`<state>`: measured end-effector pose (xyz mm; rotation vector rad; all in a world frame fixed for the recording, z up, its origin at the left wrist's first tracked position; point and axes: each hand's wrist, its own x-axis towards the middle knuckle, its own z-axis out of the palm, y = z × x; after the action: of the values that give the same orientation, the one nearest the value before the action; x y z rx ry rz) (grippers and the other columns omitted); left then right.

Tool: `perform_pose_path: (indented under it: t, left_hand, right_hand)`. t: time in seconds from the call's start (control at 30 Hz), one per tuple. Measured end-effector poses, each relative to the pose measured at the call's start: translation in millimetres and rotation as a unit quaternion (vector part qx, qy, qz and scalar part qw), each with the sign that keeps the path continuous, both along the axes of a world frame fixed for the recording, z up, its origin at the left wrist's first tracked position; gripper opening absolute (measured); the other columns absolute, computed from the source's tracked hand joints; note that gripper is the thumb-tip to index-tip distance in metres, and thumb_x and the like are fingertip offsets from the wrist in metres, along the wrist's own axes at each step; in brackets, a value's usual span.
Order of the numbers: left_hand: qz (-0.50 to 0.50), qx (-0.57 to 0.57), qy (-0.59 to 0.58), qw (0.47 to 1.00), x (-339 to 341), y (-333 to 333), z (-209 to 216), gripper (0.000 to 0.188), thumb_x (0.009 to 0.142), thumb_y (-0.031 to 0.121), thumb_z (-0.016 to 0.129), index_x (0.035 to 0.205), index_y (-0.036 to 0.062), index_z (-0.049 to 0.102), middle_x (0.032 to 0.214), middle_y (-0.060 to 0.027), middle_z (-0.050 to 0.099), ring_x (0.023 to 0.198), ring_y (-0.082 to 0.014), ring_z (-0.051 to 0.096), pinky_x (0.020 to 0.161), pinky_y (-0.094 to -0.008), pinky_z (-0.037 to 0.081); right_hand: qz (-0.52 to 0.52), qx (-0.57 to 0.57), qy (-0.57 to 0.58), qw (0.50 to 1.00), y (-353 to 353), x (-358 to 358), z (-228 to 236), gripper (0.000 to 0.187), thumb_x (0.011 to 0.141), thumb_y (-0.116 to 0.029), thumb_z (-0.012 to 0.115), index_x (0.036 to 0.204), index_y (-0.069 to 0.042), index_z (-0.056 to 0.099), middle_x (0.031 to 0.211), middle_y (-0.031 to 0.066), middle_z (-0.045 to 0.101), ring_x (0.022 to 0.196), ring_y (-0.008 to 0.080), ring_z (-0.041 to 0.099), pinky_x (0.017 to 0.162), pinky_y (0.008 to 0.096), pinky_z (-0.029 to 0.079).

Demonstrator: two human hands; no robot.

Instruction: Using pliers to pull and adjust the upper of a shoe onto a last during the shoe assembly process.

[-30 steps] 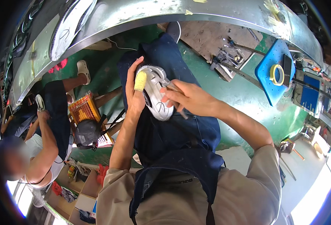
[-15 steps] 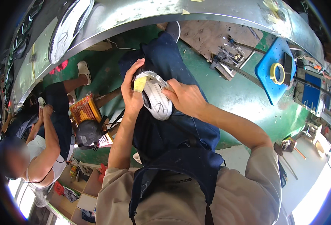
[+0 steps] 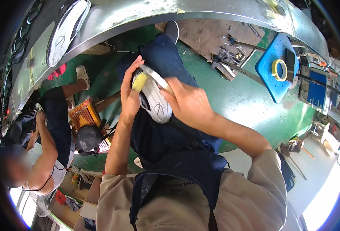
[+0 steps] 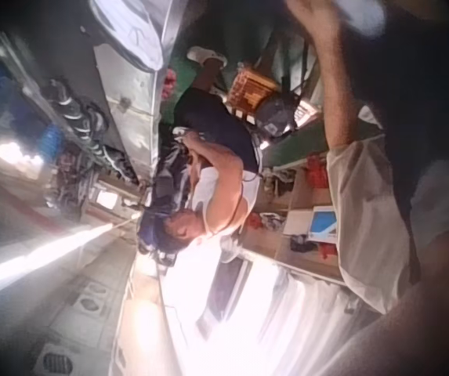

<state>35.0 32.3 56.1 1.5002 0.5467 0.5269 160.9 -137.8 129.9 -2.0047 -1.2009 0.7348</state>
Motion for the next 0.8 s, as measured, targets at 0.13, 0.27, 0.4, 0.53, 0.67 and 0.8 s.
perform_pose_path:
  t: [0.13,0.27,0.4,0.53,0.67,0.8]
  left_hand:
    - [-0.041,0.002,-0.034,0.999,-5,11,-10,0.051,0.09,-0.002,0.052,0.141,0.0033,0.057,0.155,-0.0176,0.048,0.152,-0.0322,0.034,0.125,-0.041,0.022]
    - [-0.093,0.049,-0.021,0.994,3,34,-3,0.034,0.094,0.009,0.051,0.123,0.0012,0.067,0.132,-0.0156,0.063,0.138,-0.0305,0.049,0.116,-0.0398,0.034]
    - [-0.028,0.07,0.02,0.997,26,25,-10,0.022,0.093,0.02,0.056,0.09,0.0041,0.072,0.091,-0.0056,0.068,0.086,-0.0249,0.064,0.097,-0.0405,0.043]
    - [-0.024,0.424,-0.12,0.897,30,-33,93,0.015,0.077,0.025,0.068,0.088,0.0157,0.075,0.094,-0.001,0.071,0.09,-0.0212,0.067,0.106,-0.0413,0.038]
    - [-0.052,0.506,-0.286,0.812,-17,-62,136,0.017,0.067,0.019,0.072,0.084,0.0186,0.071,0.089,-0.0006,0.068,0.087,-0.0179,0.069,0.086,-0.0323,0.053]
    - [0.119,0.22,0.089,0.964,-9,-33,82,0.047,0.098,0.013,0.054,0.142,-0.0024,0.053,0.14,-0.0228,0.059,0.13,-0.0363,0.058,0.112,-0.0418,0.042]
  right_hand:
    - [0.006,0.005,-0.098,0.995,27,8,-15,0.02,0.103,-0.024,0.058,0.103,-0.004,0.053,0.079,0.0198,0.068,0.067,0.0404,0.067,0.059,0.0504,0.053]
    - [-0.037,-0.072,0.086,0.993,5,15,-15,0.035,0.104,-0.035,0.058,0.1,0.0,0.055,0.075,0.0158,0.069,0.058,0.0281,0.067,0.055,0.0401,0.053]
    - [-0.098,-0.178,0.382,0.902,-38,20,-25,0.058,0.106,-0.056,0.05,0.097,0.001,0.06,0.076,0.0098,0.07,0.058,0.0148,0.064,0.05,0.0288,0.046]
    - [-0.087,-0.245,0.49,0.832,-52,32,-21,0.074,0.102,-0.073,0.037,0.104,-0.004,0.065,0.075,0.0051,0.067,0.057,0.0099,0.059,0.045,0.021,0.032]
    - [-0.153,-0.057,0.5,0.85,-21,34,-20,0.05,0.092,-0.049,0.076,0.114,-0.006,0.064,0.086,0.0011,0.064,0.068,0.007,0.053,0.058,0.0226,0.039]
    - [-0.165,-0.004,0.225,0.96,-13,53,2,0.057,0.093,-0.02,0.077,0.141,0.0,0.052,0.106,0.0075,0.067,0.094,0.0118,0.064,0.085,0.0292,0.053]
